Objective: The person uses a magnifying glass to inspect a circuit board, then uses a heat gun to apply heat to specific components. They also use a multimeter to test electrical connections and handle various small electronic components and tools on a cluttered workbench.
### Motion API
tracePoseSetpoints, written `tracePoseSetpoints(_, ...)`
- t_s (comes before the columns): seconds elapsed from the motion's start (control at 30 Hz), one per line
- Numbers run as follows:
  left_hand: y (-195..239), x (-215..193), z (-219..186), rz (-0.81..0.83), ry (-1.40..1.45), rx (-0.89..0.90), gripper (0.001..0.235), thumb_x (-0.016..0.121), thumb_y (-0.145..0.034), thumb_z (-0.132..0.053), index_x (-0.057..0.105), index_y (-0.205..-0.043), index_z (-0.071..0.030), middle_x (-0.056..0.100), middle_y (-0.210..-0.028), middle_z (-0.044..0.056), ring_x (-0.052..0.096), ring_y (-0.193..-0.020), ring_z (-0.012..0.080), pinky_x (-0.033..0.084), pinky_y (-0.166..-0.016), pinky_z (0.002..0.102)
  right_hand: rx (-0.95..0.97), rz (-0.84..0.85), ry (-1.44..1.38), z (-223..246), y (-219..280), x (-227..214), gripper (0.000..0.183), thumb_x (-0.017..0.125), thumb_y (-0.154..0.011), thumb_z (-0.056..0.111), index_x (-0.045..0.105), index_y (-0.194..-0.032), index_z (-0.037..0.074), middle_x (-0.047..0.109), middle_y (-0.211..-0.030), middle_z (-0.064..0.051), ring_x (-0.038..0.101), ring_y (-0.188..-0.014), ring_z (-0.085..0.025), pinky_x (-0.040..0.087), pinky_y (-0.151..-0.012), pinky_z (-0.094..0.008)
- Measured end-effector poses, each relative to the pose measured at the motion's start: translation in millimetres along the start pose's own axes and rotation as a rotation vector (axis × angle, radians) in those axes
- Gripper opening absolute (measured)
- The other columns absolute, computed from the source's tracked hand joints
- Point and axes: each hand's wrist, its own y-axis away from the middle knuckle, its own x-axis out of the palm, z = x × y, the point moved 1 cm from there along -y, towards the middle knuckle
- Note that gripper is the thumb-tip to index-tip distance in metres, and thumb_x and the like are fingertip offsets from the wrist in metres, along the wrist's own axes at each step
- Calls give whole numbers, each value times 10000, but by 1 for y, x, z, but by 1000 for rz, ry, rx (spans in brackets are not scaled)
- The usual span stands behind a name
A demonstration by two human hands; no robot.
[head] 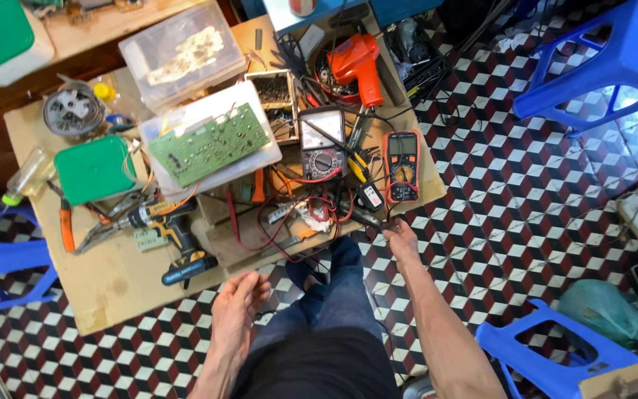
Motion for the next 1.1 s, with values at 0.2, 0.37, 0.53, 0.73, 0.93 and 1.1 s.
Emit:
tracePoseSetpoints(0.2,-3,7,8,-40,-21,-86,318,680,-934,-194,607,-1155,22,728,-1033,154,701,-905,199,582,-853,342,61,230,-249,-6,-12,-3,419,629,-803,16,639,-1217,80,700,-1082,-1,615,-963,-120,480,-869,-289)
tracePoseSetpoints(0.37,-5,28,5,-46,-96,-150,340,687,-924,-212,618,-1164,18,742,-1024,153,711,-901,203,595,-849,345,43,239,7,-17,6,-4,451,673,-836,121,670,-1276,19,709,-1154,-78,600,-1046,-196,446,-937,-325)
tracePoseSetpoints(0.53,-12,43,4,-14,-94,-143,348,703,-909,-213,620,-1164,9,753,-1007,144,719,-867,190,600,-820,329,-168,-194,214,14,15,-3,465,671,-835,142,612,-1283,30,702,-1235,-143,660,-1117,-244,487,-982,-376)
tracePoseSetpoints(0.73,-18,52,9,33,-72,-143,329,713,-904,-204,642,-1142,12,766,-977,126,723,-844,170,603,-793,311,-461,-396,264,120,66,-2,308,665,-976,215,638,-1209,15,728,-1147,-148,712,-1021,-241,540,-887,-348)
tracePoseSetpoints(0.93,-16,59,6,21,-65,-145,320,719,-902,-214,654,-1126,5,770,-980,124,735,-853,167,610,-795,299,-905,-219,522,219,95,60,220,670,-981,181,674,-1128,17,678,-1040,-151,685,-907,-287,541,-784,-391)
tracePoseSetpoints(1.1,-8,54,1,19,-5,-127,324,714,-902,-222,648,-1130,-1,774,-1000,123,734,-875,165,608,-811,293,-1024,-137,687,248,78,108,202,690,-956,174,696,-1098,31,664,-1027,-185,634,-997,-360,508,-874,-456)
